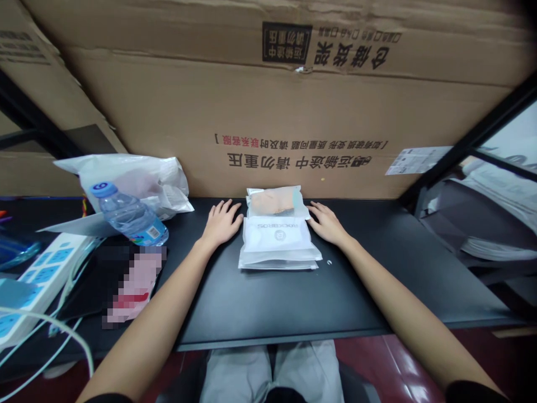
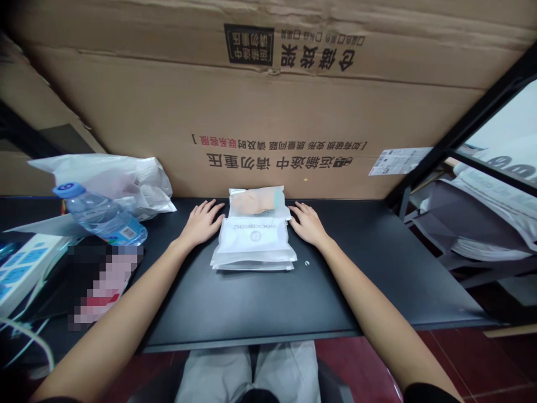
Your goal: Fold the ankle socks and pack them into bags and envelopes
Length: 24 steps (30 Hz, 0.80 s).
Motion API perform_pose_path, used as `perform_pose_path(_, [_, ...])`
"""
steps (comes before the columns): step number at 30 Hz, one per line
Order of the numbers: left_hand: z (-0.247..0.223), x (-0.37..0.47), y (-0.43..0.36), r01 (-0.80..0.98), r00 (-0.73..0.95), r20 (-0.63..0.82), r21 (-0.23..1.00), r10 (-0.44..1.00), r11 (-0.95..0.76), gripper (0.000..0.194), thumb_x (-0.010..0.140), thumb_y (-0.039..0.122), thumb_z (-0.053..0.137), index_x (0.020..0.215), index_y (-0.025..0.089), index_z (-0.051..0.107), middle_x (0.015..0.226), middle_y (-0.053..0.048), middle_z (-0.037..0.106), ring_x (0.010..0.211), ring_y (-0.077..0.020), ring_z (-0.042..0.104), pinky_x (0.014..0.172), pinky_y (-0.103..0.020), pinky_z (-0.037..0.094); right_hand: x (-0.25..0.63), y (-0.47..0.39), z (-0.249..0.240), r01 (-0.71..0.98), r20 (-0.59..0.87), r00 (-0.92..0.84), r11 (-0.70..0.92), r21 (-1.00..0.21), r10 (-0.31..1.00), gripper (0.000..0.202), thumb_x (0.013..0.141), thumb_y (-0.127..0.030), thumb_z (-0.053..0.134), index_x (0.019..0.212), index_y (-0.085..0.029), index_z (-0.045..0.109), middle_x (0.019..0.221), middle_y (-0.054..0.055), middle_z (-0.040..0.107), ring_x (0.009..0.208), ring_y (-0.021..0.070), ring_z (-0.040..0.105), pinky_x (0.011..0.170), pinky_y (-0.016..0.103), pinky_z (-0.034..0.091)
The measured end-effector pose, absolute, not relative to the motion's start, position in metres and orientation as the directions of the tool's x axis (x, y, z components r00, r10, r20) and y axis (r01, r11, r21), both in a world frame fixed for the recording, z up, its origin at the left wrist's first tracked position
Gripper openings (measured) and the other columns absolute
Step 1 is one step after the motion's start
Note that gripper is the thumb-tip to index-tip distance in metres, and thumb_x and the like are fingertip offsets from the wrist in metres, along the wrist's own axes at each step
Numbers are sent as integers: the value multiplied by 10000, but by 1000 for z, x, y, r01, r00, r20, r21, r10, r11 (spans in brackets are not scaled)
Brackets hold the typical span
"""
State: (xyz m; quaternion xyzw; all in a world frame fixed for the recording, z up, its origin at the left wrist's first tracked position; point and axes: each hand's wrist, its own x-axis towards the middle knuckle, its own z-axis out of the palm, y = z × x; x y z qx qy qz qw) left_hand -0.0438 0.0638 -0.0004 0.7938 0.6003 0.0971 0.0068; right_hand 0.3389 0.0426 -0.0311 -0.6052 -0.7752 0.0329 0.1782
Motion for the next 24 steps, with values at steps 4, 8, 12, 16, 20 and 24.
perform_pose_path(4, [-1, -43, 64, 953, 259, 153, 119, 954, -278, 588, 1083, 458, 364, 1592, 204, 510, 1711, -129, 400, 1606, -376, 308, 1310, -580, 251, 339, 43, -32, 926, 243, -206, 269, -264, 948, 526, 1058, -406, 432, 1504, -180, 593, 1648, 156, 494, 1558, 359, 424, 1287, 576, 325])
perform_pose_path(8, [0, -43, 64, 952, 263, 146, 121, 954, -281, 596, 1085, 459, 355, 1599, 199, 503, 1714, -132, 394, 1607, -382, 303, 1310, -583, 248, 340, 43, -31, 926, 236, -208, 269, -265, 949, 528, 1059, -406, 433, 1506, -173, 591, 1646, 166, 493, 1557, 360, 425, 1286, 575, 325])
perform_pose_path(12, [1, -43, 64, 953, 262, 137, 123, 955, -278, 598, 1085, 456, 358, 1604, 194, 499, 1717, -137, 386, 1609, -385, 296, 1314, -580, 235, 339, 42, -30, 929, 226, -205, 262, -261, 952, 529, 1061, -399, 437, 1516, -174, 584, 1651, 163, 487, 1561, 349, 420, 1297, 551, 316])
perform_pose_path(16, [1, -43, 64, 952, 262, 136, 126, 956, -279, 595, 1087, 453, 362, 1603, 192, 500, 1718, -140, 384, 1609, -382, 295, 1313, -579, 232, 339, 41, -29, 930, 226, -203, 260, -260, 953, 523, 1062, -397, 437, 1515, -182, 585, 1653, 155, 486, 1562, 344, 419, 1296, 552, 315])
perform_pose_path(20, [0, -43, 64, 951, 259, 152, 131, 954, -279, 586, 1083, 453, 369, 1593, 200, 510, 1711, -132, 399, 1605, -376, 305, 1308, -577, 240, 339, 41, -29, 927, 227, -202, 260, -269, 953, 530, 1056, -380, 445, 1515, -157, 588, 1652, 179, 481, 1563, 360, 414, 1299, 553, 304])
perform_pose_path(24, [-1, -43, 64, 950, 253, 162, 146, 954, -277, 582, 1077, 452, 377, 1584, 205, 522, 1705, -129, 411, 1602, -378, 313, 1303, -585, 248, 336, 41, -30, 924, 229, -198, 259, -282, 953, 519, 1048, -368, 463, 1507, -167, 594, 1652, 178, 483, 1562, 362, 416, 1295, 565, 306])
